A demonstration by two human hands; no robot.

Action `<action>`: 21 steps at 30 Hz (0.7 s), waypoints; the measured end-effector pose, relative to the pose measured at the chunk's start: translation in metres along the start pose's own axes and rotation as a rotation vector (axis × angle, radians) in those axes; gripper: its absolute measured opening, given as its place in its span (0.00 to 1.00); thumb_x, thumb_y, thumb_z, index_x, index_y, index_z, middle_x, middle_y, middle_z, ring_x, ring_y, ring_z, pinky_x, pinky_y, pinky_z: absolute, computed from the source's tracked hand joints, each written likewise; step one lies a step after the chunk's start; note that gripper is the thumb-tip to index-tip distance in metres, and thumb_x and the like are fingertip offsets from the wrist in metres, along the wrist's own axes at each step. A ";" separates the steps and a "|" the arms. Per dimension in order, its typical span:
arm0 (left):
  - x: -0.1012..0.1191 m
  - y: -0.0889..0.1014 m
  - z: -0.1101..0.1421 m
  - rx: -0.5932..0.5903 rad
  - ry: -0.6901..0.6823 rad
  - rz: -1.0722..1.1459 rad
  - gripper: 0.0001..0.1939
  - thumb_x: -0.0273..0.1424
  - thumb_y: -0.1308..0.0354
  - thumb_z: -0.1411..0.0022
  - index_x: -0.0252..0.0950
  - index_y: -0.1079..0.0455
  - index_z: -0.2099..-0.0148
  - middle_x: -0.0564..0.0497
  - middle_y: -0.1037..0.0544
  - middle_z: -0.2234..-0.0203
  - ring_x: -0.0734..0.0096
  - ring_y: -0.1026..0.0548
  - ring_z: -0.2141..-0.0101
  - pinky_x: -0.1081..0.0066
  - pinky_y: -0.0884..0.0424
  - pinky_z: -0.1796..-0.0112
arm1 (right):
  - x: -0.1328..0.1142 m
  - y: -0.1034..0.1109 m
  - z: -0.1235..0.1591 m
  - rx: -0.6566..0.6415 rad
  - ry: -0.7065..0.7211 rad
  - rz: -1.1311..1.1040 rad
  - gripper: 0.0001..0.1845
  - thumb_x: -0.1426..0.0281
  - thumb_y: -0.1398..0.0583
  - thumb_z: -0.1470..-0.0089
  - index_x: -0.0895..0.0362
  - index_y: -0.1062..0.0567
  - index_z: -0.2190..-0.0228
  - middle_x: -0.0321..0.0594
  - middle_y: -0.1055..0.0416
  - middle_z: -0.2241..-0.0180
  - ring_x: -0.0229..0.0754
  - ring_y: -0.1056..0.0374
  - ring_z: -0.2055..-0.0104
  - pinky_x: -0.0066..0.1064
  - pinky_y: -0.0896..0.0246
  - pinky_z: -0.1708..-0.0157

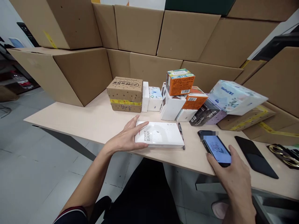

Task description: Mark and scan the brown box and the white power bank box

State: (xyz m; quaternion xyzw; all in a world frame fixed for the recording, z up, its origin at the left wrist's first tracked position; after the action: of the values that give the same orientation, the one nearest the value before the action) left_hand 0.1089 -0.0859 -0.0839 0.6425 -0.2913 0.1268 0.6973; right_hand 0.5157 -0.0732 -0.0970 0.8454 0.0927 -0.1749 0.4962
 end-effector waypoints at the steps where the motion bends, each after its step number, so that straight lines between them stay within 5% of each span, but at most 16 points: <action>1: -0.002 -0.001 -0.001 -0.032 0.000 0.002 0.50 0.51 0.33 0.43 0.49 0.50 0.25 0.45 0.66 0.24 0.37 0.62 0.27 0.40 0.52 0.31 | 0.002 -0.002 -0.001 -0.010 -0.003 0.005 0.58 0.37 0.45 0.53 0.70 0.34 0.36 0.69 0.29 0.44 0.75 0.32 0.43 0.63 0.38 0.44; 7: -0.005 -0.003 0.012 -0.026 -0.029 0.014 0.45 0.46 0.33 0.43 0.48 0.46 0.27 0.44 0.53 0.28 0.45 0.44 0.31 0.49 0.40 0.33 | -0.001 -0.006 -0.001 0.081 0.078 0.093 0.57 0.35 0.50 0.47 0.73 0.30 0.41 0.71 0.26 0.50 0.73 0.28 0.48 0.63 0.37 0.46; 10: -0.009 0.005 0.031 0.057 -0.012 0.018 0.42 0.46 0.32 0.44 0.49 0.40 0.30 0.45 0.48 0.31 0.47 0.37 0.34 0.51 0.35 0.36 | -0.013 0.007 0.005 0.238 0.202 0.110 0.48 0.39 0.46 0.43 0.70 0.28 0.43 0.69 0.25 0.50 0.72 0.29 0.46 0.64 0.39 0.45; 14: -0.025 0.025 0.071 0.185 0.056 0.001 0.35 0.47 0.34 0.42 0.53 0.35 0.34 0.48 0.46 0.32 0.49 0.37 0.35 0.53 0.29 0.39 | -0.033 0.031 0.017 0.472 0.326 0.024 0.33 0.54 0.37 0.41 0.66 0.26 0.45 0.64 0.23 0.51 0.65 0.27 0.47 0.56 0.36 0.46; 21: -0.077 0.078 0.152 0.574 0.286 -0.141 0.30 0.52 0.37 0.43 0.53 0.30 0.39 0.48 0.37 0.39 0.46 0.36 0.36 0.46 0.33 0.38 | -0.063 0.037 0.031 0.606 0.393 -0.160 0.18 0.68 0.36 0.41 0.60 0.23 0.50 0.52 0.20 0.56 0.56 0.25 0.52 0.48 0.32 0.49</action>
State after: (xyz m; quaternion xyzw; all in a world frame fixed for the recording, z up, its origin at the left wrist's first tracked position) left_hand -0.0331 -0.2073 -0.0627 0.8070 -0.0977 0.2441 0.5289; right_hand 0.4630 -0.1176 -0.0568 0.9615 0.1959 -0.0668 0.1810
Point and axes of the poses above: each hand's wrist, its own z-axis away from the middle knuckle, its own y-axis out of the back of the hand, x = y × z, the point moved 10 cm from there along -z, towards the middle knuckle
